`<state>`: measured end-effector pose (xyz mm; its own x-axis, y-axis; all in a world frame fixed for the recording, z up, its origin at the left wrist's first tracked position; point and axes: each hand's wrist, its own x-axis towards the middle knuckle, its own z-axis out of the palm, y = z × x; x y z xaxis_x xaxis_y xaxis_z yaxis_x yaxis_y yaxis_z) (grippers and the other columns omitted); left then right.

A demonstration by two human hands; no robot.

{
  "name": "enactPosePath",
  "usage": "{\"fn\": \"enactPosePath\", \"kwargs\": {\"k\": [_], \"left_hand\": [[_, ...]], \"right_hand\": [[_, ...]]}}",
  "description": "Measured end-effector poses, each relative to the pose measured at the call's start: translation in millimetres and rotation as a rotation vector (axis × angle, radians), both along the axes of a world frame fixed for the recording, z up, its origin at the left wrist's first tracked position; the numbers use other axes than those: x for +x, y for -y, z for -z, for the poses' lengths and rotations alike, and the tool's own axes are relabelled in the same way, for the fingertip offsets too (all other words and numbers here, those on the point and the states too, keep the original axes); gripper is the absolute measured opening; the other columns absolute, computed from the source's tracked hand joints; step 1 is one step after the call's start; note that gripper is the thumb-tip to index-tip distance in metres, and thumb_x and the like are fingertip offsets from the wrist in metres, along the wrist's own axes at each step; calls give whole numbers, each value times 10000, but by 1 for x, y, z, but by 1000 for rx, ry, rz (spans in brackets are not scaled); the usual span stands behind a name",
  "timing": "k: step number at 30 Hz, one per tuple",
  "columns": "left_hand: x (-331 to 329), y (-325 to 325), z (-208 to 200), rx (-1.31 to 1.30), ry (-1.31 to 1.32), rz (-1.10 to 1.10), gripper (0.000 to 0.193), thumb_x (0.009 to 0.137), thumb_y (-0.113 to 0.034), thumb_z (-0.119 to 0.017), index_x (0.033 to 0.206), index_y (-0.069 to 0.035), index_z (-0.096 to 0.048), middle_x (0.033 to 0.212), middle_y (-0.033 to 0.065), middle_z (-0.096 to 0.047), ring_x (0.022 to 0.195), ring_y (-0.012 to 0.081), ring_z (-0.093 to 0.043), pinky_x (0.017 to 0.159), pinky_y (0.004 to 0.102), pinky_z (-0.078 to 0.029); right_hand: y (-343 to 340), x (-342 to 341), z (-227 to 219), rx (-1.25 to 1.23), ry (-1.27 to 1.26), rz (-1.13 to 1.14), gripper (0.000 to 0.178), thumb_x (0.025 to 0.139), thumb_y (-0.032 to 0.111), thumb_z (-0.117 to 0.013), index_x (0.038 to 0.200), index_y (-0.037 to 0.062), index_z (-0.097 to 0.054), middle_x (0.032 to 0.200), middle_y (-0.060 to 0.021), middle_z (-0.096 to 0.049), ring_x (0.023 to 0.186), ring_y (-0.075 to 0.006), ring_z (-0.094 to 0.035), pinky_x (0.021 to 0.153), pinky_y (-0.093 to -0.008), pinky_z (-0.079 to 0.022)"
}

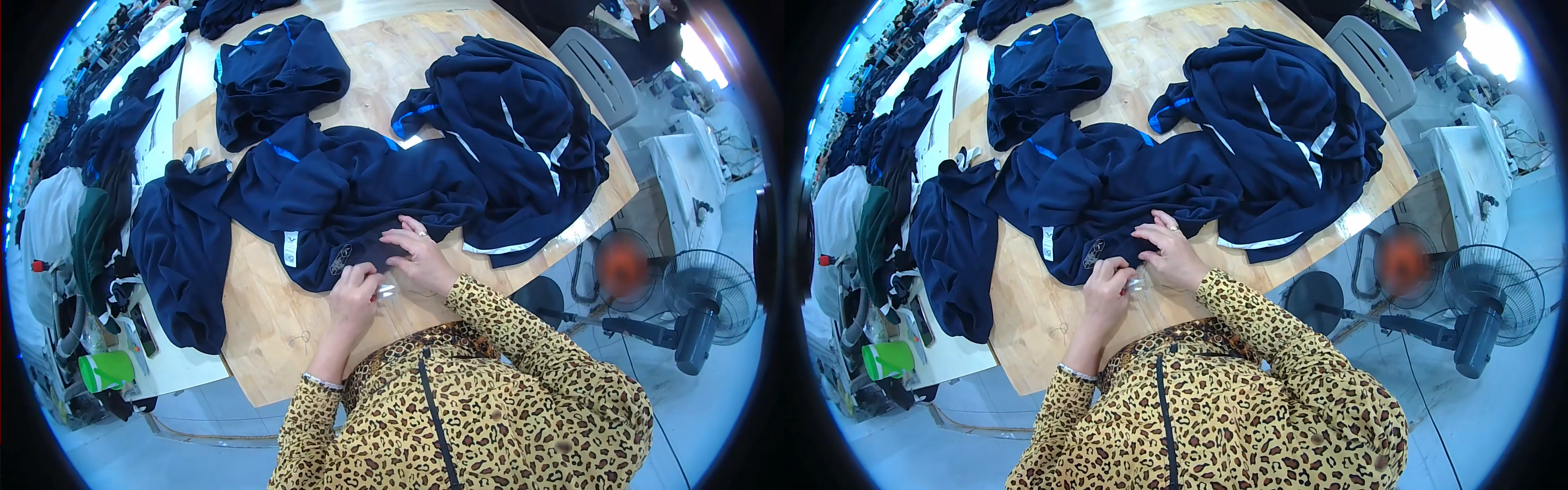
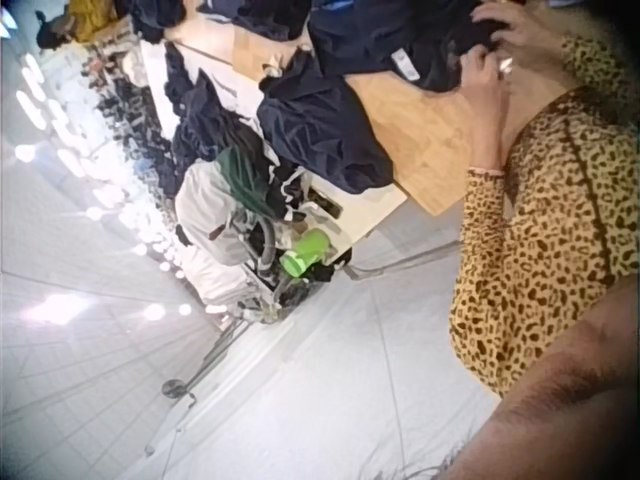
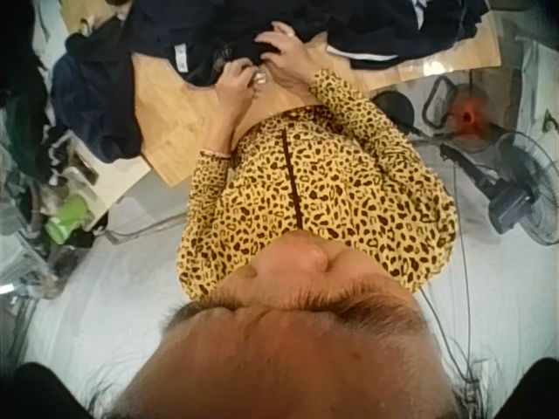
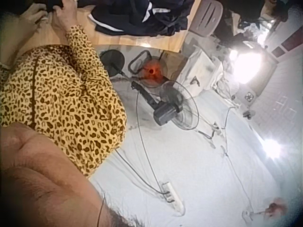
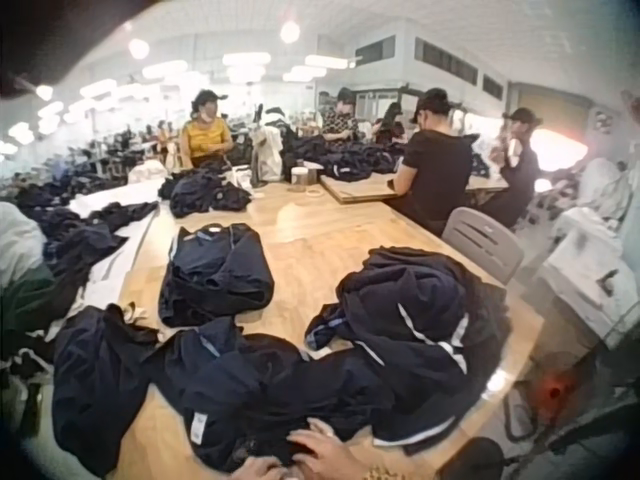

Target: The person trims loose threads from garments on a table using thread snips, turning and spreading the fabric to cut excess threads across different sections, and moves clothing across the workspace.

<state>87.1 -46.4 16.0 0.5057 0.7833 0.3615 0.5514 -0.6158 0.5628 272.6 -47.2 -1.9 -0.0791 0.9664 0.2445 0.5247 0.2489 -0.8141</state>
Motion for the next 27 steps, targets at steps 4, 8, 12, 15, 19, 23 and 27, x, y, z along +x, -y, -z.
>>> {"fn": "enactPosePath", "kwargs": {"k": [4,8,12,15,19,23,27], "left_hand": [[-1,3,4,-117,171,-70,198,666,21,-674,846,-54,-638,908,74,-598,807,258,-587,667,333,-490],[5,0,7,-357,304,-214,116,759,-9,-657,869,-32,-628,934,101,-608,823,283,-601,702,329,-490],[5,0,10,-218,218,-202,182,721,27,-634,887,-46,-623,942,94,-608,874,279,-594,733,344,-489],[7,0,7,-194,187,-212,217,696,41,-625,892,-53,-618,941,87,-608,896,279,-588,748,352,-487],[8,1,10,-131,167,-229,210,699,38,-624,889,-53,-616,935,85,-608,889,277,-590,743,354,-486],[8,3,10,-143,185,-246,214,694,40,-624,887,-54,-616,929,84,-607,881,276,-593,740,356,-486],[6,3,11,-189,210,-269,219,688,42,-627,886,-51,-617,933,83,-610,871,275,-598,732,347,-487]], "right_hand": [[-1,-7,2,7,2,69,286,705,76,-710,986,63,-654,1113,-84,-610,1244,-348,-394,1040,-423,-341],[-5,-19,3,80,92,166,147,715,97,-692,855,65,-660,998,-75,-604,1160,-359,-419,1001,-420,-346],[-14,-24,-2,149,224,182,83,706,86,-691,779,76,-654,913,-75,-581,1082,-321,-446,939,-402,-364],[-21,-23,-9,81,286,96,77,704,74,-677,764,84,-630,903,-81,-547,998,-305,-448,870,-393,-366],[-26,-19,-8,78,357,-46,85,711,65,-655,772,74,-597,968,-83,-516,991,-294,-436,844,-384,-357],[-28,5,-3,81,239,-272,86,718,71,-647,766,71,-576,981,-95,-515,1017,-293,-448,841,-411,-367],[-32,33,-15,-200,-155,-375,67,787,86,-628,786,56,-567,1056,-82,-492,1079,-233,-445,949,-341,-340]]}}
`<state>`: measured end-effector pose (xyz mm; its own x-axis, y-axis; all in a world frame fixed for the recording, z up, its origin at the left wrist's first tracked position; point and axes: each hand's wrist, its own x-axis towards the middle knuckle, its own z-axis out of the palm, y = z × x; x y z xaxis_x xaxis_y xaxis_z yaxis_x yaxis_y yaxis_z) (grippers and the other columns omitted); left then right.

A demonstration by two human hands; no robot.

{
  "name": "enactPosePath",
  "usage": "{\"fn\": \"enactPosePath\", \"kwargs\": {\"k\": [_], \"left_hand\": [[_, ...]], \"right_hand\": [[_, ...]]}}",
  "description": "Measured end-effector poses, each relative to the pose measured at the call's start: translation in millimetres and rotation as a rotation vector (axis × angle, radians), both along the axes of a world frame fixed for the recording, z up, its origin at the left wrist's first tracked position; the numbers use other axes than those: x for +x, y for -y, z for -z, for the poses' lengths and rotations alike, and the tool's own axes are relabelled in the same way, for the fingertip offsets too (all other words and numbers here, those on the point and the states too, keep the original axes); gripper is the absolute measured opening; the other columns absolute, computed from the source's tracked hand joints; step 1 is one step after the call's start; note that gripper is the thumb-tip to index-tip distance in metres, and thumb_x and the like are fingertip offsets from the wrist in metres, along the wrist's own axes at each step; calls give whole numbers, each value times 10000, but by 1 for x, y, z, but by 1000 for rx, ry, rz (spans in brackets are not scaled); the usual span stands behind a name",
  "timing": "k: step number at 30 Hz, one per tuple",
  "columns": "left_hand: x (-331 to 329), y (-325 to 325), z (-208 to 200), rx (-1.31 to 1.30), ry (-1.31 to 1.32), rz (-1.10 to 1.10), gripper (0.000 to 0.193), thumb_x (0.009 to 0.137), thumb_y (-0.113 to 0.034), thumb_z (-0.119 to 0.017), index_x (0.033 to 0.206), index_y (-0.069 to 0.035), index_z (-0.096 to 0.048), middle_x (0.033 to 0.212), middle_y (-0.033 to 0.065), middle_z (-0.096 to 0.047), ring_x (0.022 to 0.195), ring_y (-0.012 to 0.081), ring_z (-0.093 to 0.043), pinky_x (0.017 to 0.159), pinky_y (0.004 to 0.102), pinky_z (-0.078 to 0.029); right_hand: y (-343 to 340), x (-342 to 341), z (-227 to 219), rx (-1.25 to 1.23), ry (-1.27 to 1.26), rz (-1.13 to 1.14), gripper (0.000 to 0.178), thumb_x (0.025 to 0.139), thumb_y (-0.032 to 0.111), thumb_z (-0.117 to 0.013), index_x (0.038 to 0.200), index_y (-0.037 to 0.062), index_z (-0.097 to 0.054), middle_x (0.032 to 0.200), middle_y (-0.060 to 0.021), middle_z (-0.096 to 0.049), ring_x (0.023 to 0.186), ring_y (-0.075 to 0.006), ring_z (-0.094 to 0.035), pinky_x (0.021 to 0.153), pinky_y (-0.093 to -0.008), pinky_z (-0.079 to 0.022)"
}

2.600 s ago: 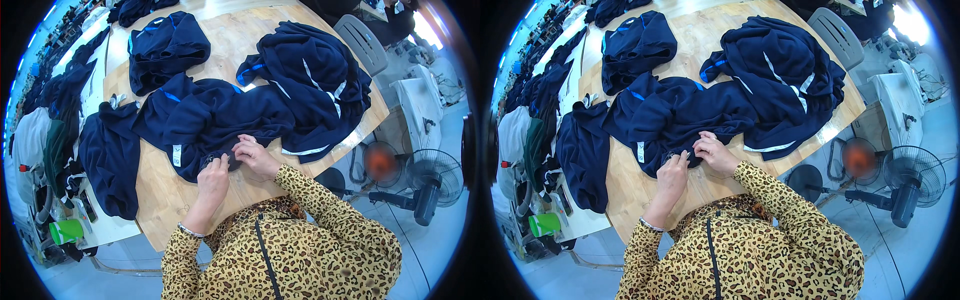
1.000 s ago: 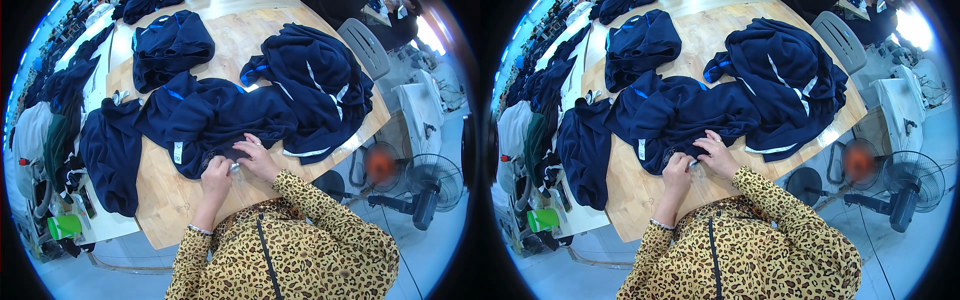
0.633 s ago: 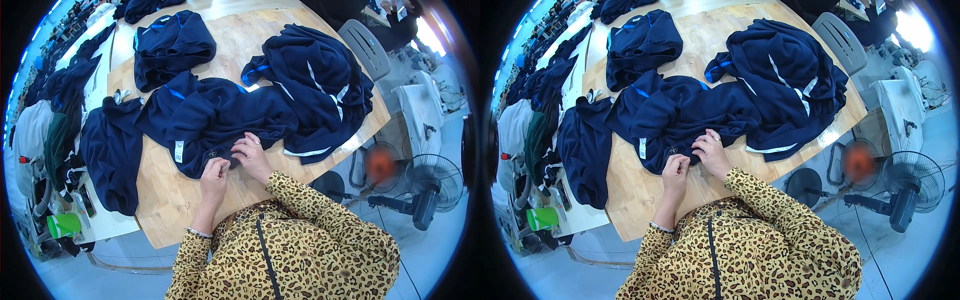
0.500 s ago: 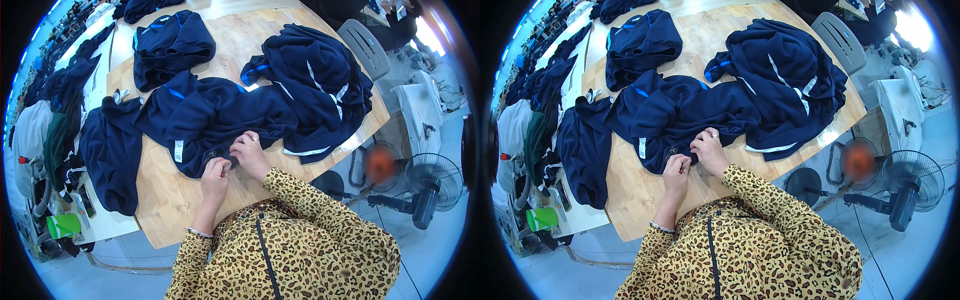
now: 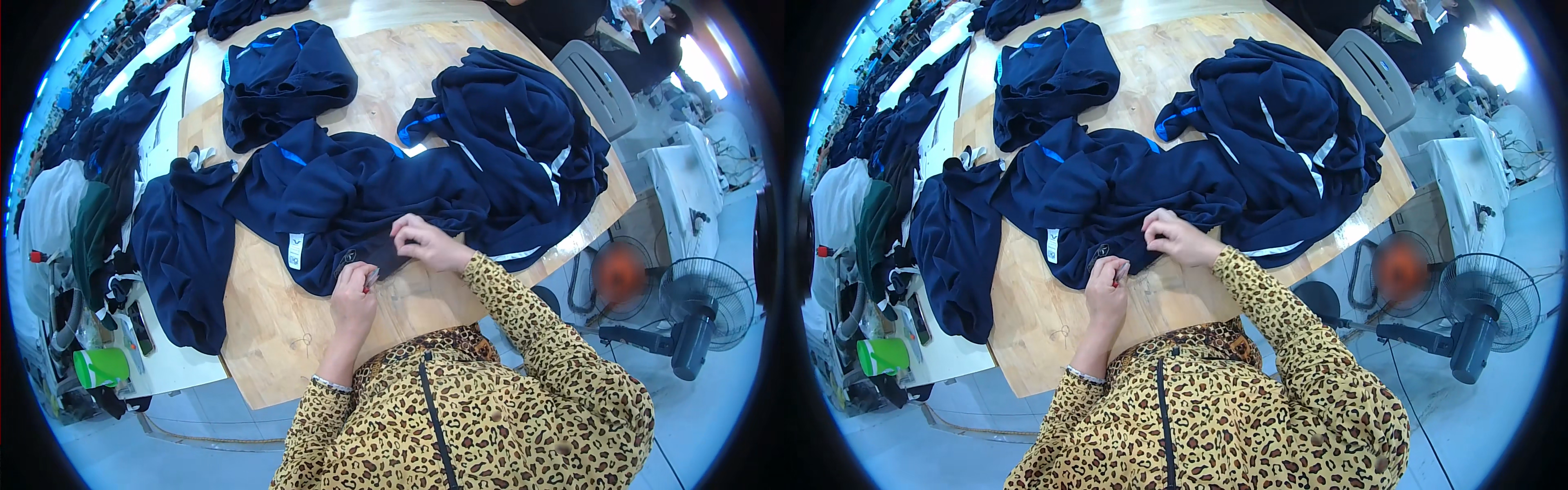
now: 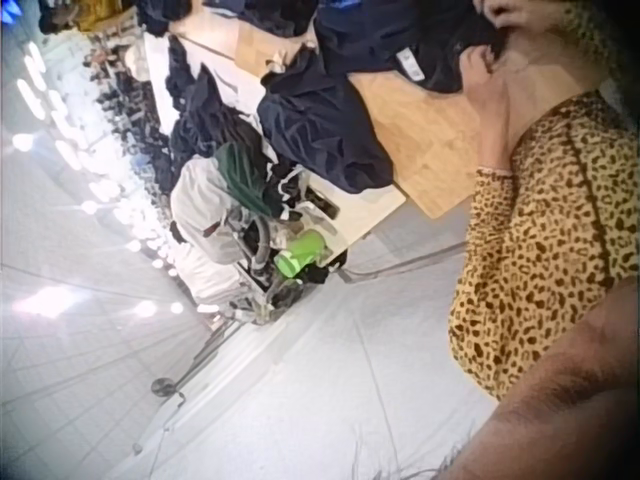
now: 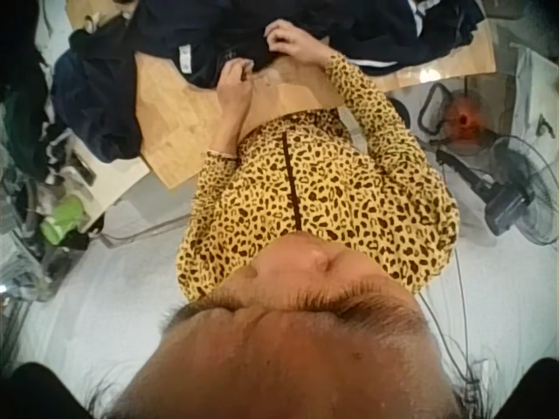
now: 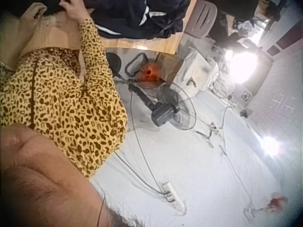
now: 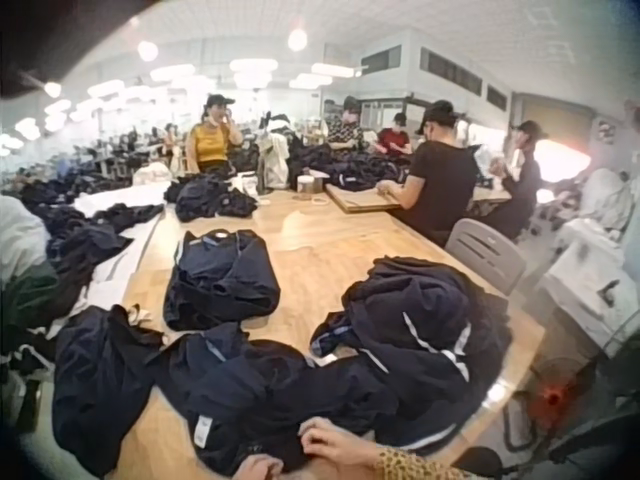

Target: The person trims loose threads from garments on a table using thread snips, turning and spreading the fabric to cut excess threads across different sections, and moves clothing across the workspace.

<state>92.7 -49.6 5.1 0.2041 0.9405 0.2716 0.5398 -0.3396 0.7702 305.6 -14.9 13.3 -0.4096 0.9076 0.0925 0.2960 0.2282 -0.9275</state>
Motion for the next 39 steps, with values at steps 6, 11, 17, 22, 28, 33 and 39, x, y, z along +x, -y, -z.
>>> {"fn": "enactPosePath", "kwargs": {"k": [6,11,17,22,28,33,39], "left_hand": [[4,-7,-7,-132,79,-49,111,788,-55,-649,899,-52,-641,917,88,-617,790,278,-614,676,337,-494],[19,-16,-25,-69,-88,-51,141,830,-168,-649,931,-71,-666,894,69,-622,751,260,-624,649,332,-497],[28,-22,-17,72,-316,-52,98,809,-151,-644,878,-93,-682,843,46,-605,703,250,-622,608,353,-502],[27,-16,-7,252,-377,5,61,740,-77,-637,800,-89,-631,775,54,-563,639,244,-593,546,353,-481],[25,-18,-10,294,-360,70,102,714,-53,-619,804,-75,-576,784,69,-534,673,238,-581,557,345,-477],[20,-18,-18,174,-281,107,127,703,-27,-608,821,-68,-586,807,80,-545,739,270,-579,629,363,-473],[13,-10,-17,157,-178,122,179,677,11,-617,840,-61,-594,863,88,-579,745,287,-583,641,380,-474]], "right_hand": [[1,7,0,-67,-96,107,176,752,115,-709,886,56,-610,1130,-73,-494,1176,-232,-433,987,-339,-349],[5,-3,14,307,175,151,363,633,136,-772,962,46,-645,1088,-106,-552,1210,-336,-419,1006,-416,-351],[13,-16,16,403,189,214,381,608,122,-782,955,30,-653,1040,-115,-583,1159,-338,-469,970,-417,-402],[18,-19,24,401,169,254,330,626,86,-755,935,25,-656,1014,-111,-604,1127,-339,-500,952,-417,-421],[16,-16,24,425,204,240,328,629,85,-734,940,16,-654,1038,-122,-569,1157,-334,-467,950,-394,-413],[22,-28,7,611,386,359,293,658,95,-704,939,24,-662,1039,-109,-572,1099,-307,-489,925,-421,-420],[36,-44,16,523,305,365,243,686,45,-648,928,44,-667,1008,-94,-592,948,-271,-527,813,-356,-449]]}}
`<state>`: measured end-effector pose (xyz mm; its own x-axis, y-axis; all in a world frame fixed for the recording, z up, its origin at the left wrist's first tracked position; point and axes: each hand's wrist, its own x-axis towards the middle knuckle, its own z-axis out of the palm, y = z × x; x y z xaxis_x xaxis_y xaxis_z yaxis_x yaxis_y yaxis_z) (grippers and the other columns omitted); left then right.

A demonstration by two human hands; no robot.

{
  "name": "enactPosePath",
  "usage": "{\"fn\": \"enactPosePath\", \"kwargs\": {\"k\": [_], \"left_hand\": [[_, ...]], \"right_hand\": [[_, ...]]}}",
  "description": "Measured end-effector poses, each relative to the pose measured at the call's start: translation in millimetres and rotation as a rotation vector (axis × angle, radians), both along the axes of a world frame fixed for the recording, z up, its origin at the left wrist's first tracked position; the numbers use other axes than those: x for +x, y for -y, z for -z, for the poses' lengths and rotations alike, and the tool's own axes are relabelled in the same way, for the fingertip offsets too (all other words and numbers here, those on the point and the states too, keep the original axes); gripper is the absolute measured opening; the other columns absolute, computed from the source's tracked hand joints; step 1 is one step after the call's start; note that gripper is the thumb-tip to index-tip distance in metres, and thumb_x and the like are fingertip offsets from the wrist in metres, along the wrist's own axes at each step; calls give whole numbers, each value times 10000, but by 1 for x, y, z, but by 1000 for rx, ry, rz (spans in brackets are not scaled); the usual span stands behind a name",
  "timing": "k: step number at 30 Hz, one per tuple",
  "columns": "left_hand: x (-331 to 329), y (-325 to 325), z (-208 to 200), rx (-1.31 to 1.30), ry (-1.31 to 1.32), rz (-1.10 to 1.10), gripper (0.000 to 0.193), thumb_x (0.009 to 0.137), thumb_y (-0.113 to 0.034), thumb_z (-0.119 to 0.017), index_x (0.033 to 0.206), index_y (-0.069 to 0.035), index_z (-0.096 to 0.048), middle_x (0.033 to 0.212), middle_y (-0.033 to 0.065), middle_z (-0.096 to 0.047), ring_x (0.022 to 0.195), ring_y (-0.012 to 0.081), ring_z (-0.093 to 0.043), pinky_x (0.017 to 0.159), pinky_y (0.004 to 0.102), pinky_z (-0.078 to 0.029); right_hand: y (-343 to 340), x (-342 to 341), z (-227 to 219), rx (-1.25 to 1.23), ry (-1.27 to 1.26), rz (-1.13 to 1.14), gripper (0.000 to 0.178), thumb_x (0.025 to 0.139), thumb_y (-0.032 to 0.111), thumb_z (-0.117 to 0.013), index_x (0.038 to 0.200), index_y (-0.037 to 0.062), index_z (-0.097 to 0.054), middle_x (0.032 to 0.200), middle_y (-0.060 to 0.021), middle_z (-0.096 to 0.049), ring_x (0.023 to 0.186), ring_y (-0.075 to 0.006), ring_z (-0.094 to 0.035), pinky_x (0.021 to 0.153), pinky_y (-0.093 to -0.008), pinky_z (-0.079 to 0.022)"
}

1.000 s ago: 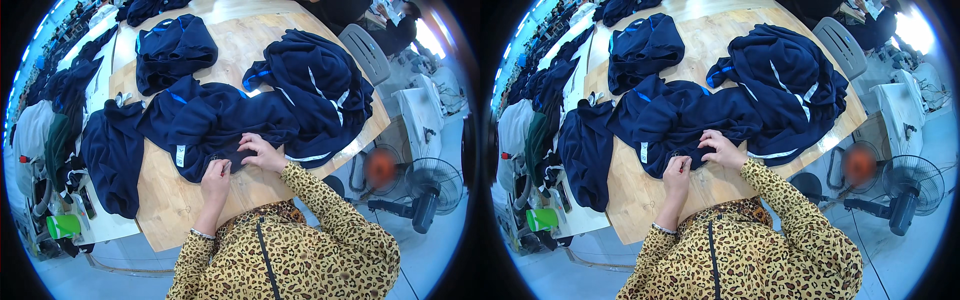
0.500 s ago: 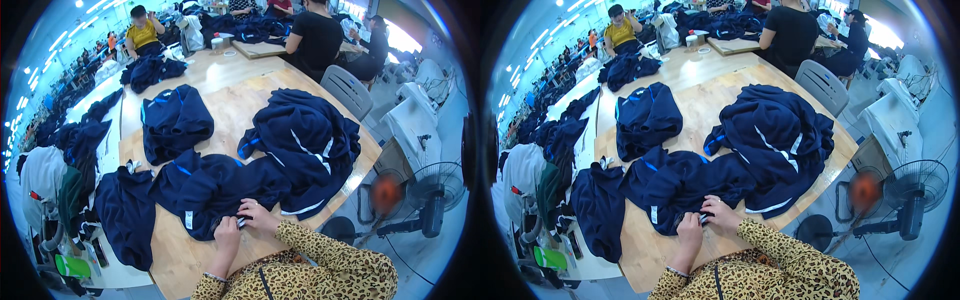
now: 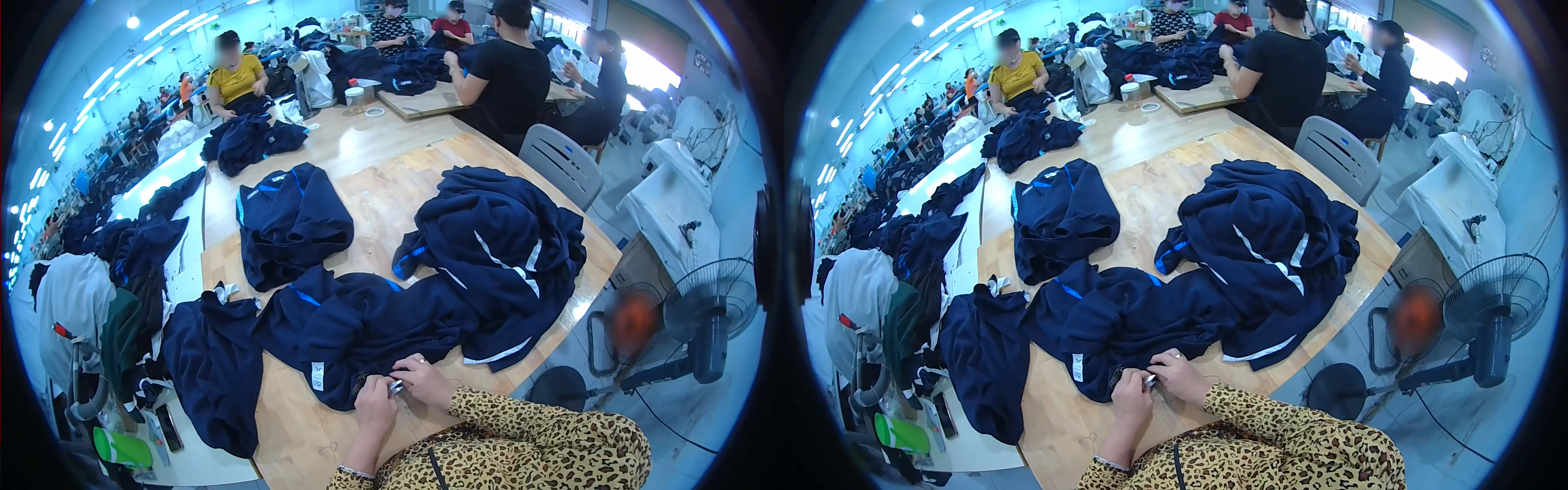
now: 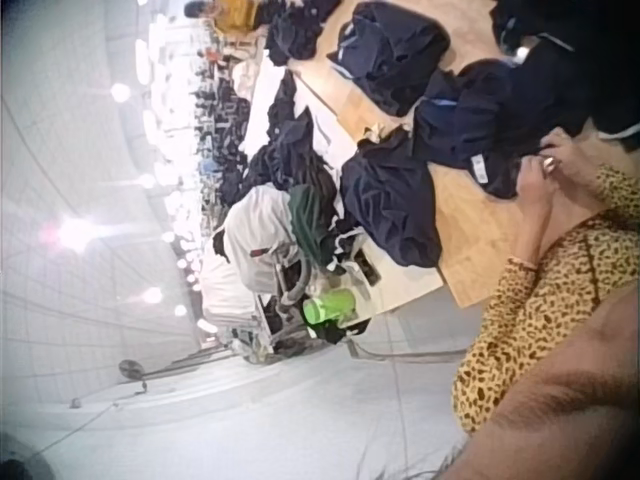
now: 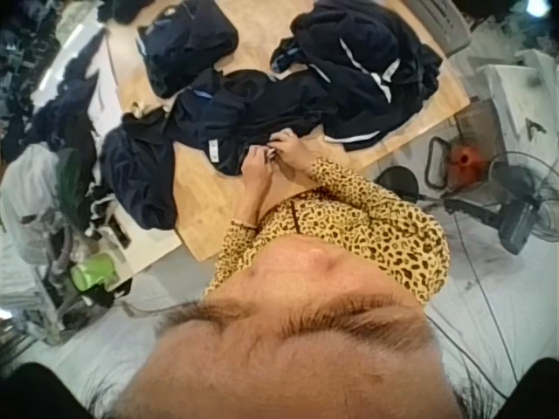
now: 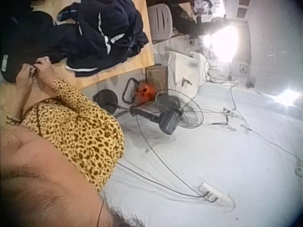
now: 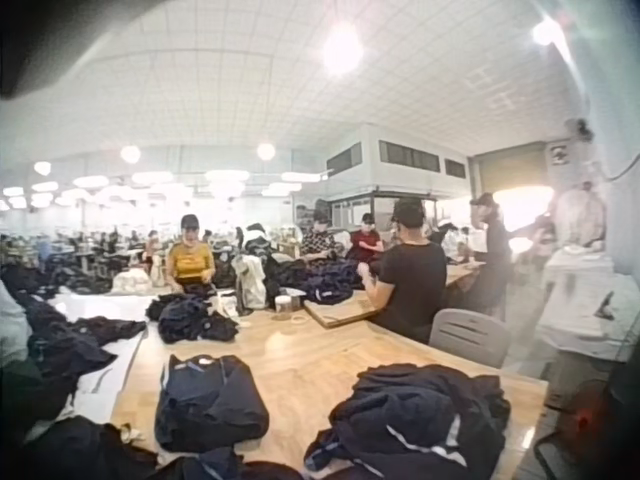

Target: The person trims loose threads from garments on a table using thread snips, turning and spreading the fabric to cut excess threads across different sections, and moves clothing across the workspace.

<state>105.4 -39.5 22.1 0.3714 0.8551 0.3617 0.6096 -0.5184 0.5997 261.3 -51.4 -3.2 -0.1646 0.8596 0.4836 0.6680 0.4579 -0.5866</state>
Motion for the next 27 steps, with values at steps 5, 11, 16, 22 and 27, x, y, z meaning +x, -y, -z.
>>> {"fn": "enactPosePath", "kwargs": {"k": [5,11,16,22,27], "left_hand": [[-6,6,6,17,41,22,173,679,7,-622,829,-73,-595,862,82,-584,732,292,-580,632,378,-465],[-25,19,9,-111,220,260,117,724,-8,-644,829,-33,-599,859,91,-582,698,249,-567,613,315,-452],[-29,20,-19,-350,294,115,166,798,-91,-687,932,-8,-636,944,113,-593,733,201,-599,602,297,-481],[-24,6,-17,-331,-4,-123,263,821,-120,-652,1074,-66,-605,1091,137,-559,815,281,-636,679,347,-521],[-23,9,-20,-288,89,-114,269,814,-111,-644,1079,-73,-613,1071,140,-557,808,318,-629,693,368,-518]], "right_hand": [[6,-4,-6,-12,71,-29,246,704,84,-661,949,69,-674,1034,-78,-592,1003,-274,-499,841,-385,-430],[3,-7,-3,-50,15,-11,291,700,165,-708,974,74,-676,1068,-75,-590,1034,-280,-486,860,-383,-410],[6,-7,-9,-94,-70,-29,293,707,151,-720,982,61,-673,1059,-90,-589,1050,-283,-482,882,-386,-399],[46,-14,-21,-593,-875,217,225,836,76,-650,1055,28,-636,1050,-54,-582,883,-131,-579,804,-249,-488],[44,-8,-28,-975,-1710,183,371,881,49,-575,1245,70,-509,996,-44,-594,888,-131,-588,810,-246,-482]]}}
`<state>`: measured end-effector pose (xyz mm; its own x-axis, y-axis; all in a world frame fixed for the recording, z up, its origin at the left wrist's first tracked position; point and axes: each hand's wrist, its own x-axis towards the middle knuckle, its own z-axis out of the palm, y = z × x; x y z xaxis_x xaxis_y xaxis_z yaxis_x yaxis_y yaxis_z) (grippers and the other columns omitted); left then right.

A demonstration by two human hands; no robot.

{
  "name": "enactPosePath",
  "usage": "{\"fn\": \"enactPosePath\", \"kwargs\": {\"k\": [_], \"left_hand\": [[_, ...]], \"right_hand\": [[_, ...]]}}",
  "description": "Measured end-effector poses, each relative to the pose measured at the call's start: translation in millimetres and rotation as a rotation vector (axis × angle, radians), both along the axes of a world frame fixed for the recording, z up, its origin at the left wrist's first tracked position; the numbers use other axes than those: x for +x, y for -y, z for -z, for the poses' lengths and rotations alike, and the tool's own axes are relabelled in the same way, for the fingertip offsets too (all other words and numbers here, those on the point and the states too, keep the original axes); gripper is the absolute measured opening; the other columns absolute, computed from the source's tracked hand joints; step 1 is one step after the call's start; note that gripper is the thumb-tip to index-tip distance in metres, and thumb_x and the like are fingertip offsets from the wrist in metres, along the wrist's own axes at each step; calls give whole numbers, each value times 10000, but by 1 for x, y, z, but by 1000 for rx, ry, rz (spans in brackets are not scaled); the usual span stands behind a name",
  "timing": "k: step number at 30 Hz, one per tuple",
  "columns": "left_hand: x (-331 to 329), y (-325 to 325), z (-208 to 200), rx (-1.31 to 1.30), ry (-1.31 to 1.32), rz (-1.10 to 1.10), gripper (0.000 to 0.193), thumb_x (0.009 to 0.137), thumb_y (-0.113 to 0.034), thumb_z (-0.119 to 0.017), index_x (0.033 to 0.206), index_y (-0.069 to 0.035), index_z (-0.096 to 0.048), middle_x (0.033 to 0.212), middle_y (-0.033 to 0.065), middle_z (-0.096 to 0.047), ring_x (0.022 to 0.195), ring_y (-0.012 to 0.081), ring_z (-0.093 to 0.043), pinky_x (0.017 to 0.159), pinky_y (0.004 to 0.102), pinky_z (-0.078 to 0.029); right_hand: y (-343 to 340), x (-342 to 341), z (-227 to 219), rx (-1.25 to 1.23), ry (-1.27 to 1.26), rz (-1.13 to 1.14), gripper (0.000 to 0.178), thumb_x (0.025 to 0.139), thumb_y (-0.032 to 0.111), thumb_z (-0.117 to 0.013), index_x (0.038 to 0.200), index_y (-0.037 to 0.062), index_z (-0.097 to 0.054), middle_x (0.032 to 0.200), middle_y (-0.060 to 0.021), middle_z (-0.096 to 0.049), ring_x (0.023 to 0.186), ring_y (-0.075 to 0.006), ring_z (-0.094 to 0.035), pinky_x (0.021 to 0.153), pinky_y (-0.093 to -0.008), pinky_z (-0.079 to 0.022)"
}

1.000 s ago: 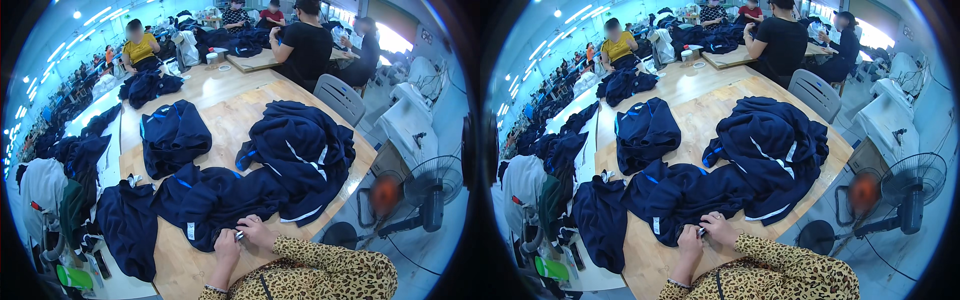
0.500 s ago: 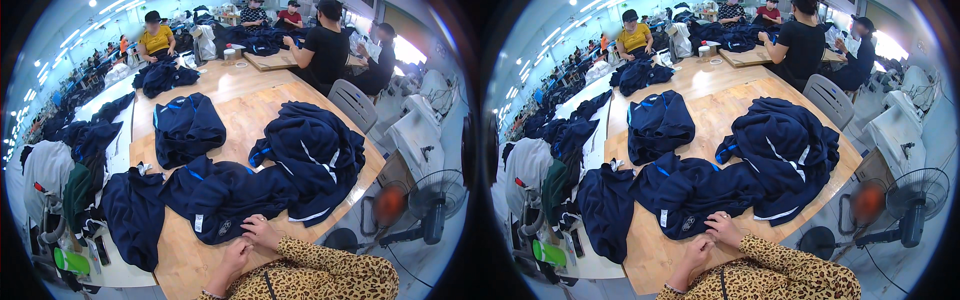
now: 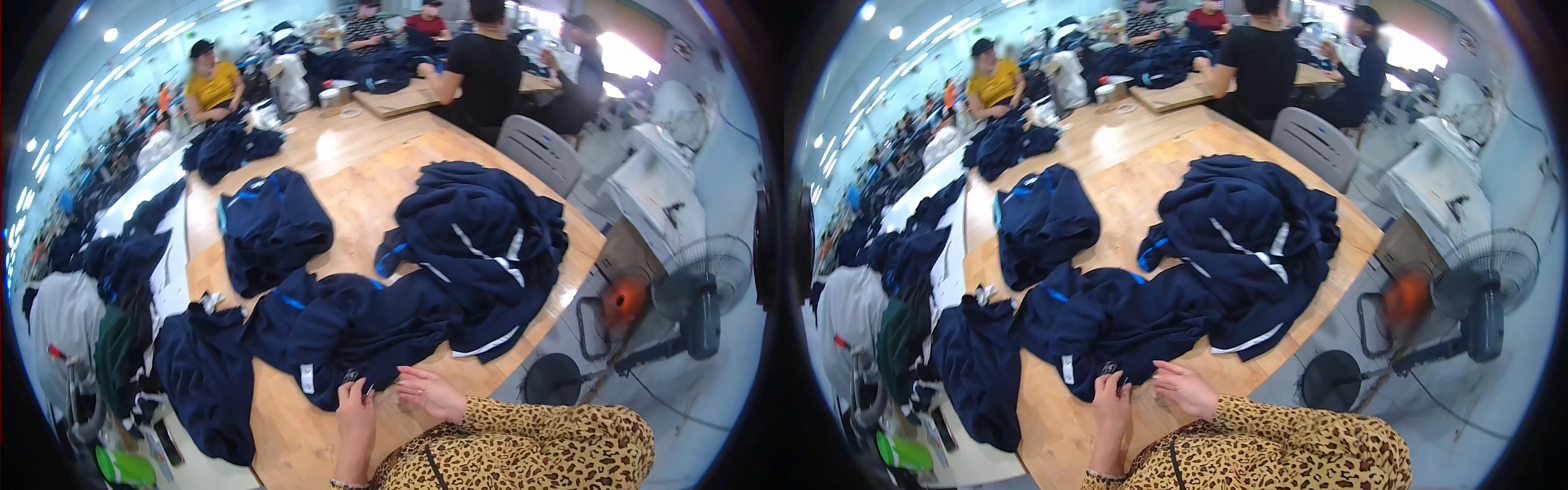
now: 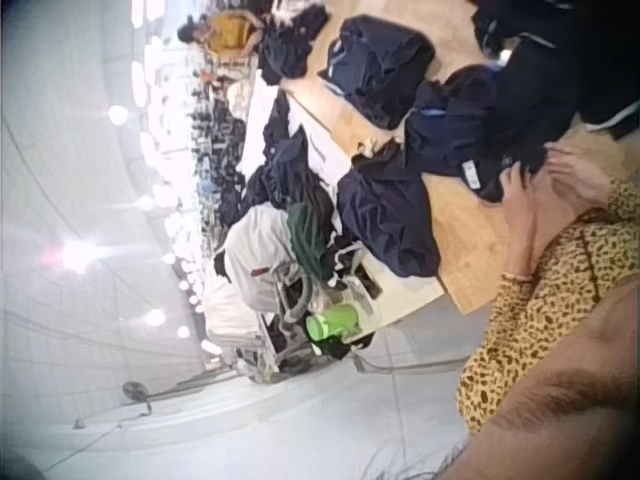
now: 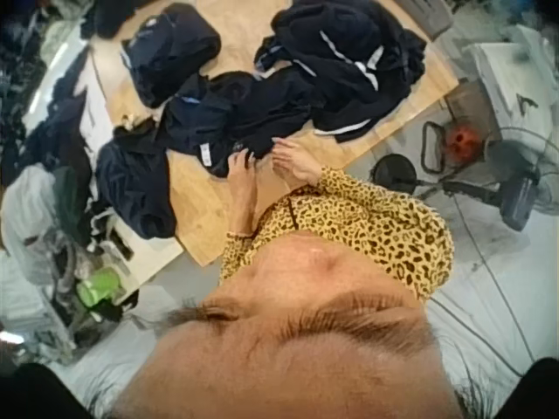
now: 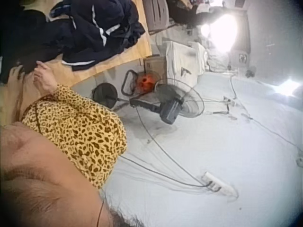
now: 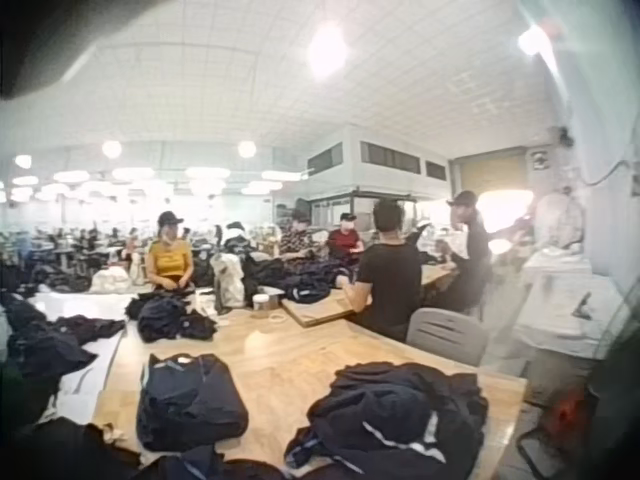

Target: The person trims loose threads from garments on a table using thread snips, turning and spreading the fabric to cut excess threads across different sections, and moves clothing across the workspace.

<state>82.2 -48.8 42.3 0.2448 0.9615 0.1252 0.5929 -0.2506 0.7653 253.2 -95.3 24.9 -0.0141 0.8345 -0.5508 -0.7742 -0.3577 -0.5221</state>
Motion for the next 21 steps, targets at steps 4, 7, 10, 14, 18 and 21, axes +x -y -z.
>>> {"fn": "enactPosePath", "kwargs": {"k": [4,7,10,14,18,21], "left_hand": [[6,4,6,211,-150,55,283,793,-131,-660,1069,-71,-633,981,117,-568,729,304,-629,645,376,-516],[19,0,6,147,-280,19,298,779,-198,-686,1041,-60,-652,942,106,-570,737,302,-625,640,382,-505],[21,-4,7,120,-338,0,288,763,-201,-698,1015,-65,-668,908,91,-587,747,302,-621,655,385,-494],[17,-8,10,121,-316,47,134,781,-162,-674,879,-72,-659,837,93,-599,755,312,-606,639,392,-484],[16,-8,19,142,-244,3,91,799,-153,-658,818,-71,-623,852,95,-593,744,317,-596,632,397,-478],[16,-9,19,113,-97,40,88,800,-142,-658,836,-74,-614,864,89,-583,756,304,-592,644,381,-473]], "right_hand": [[-18,-8,4,6,1,-41,379,890,57,-555,1263,85,-494,986,-51,-601,919,-135,-581,831,-268,-468],[-27,-12,10,-14,-25,-37,335,891,62,-551,1224,68,-520,983,-47,-601,934,-132,-569,851,-265,-452],[-31,-12,9,-21,-14,-31,291,891,64,-551,1181,45,-544,983,-52,-603,912,-130,-572,846,-262,-458],[-27,-9,14,-20,119,-84,301,883,59,-560,1184,63,-553,976,-45,-588,910,-137,-566,808,-257,-474],[-15,-25,3,401,1303,247,290,846,42,-578,1136,59,-580,961,-48,-542,876,-169,-561,759,-267,-479],[-15,-15,-17,620,1324,15,257,800,7,-555,1057,8,-575,977,-124,-526,894,-269,-546,782,-319,-467]]}}
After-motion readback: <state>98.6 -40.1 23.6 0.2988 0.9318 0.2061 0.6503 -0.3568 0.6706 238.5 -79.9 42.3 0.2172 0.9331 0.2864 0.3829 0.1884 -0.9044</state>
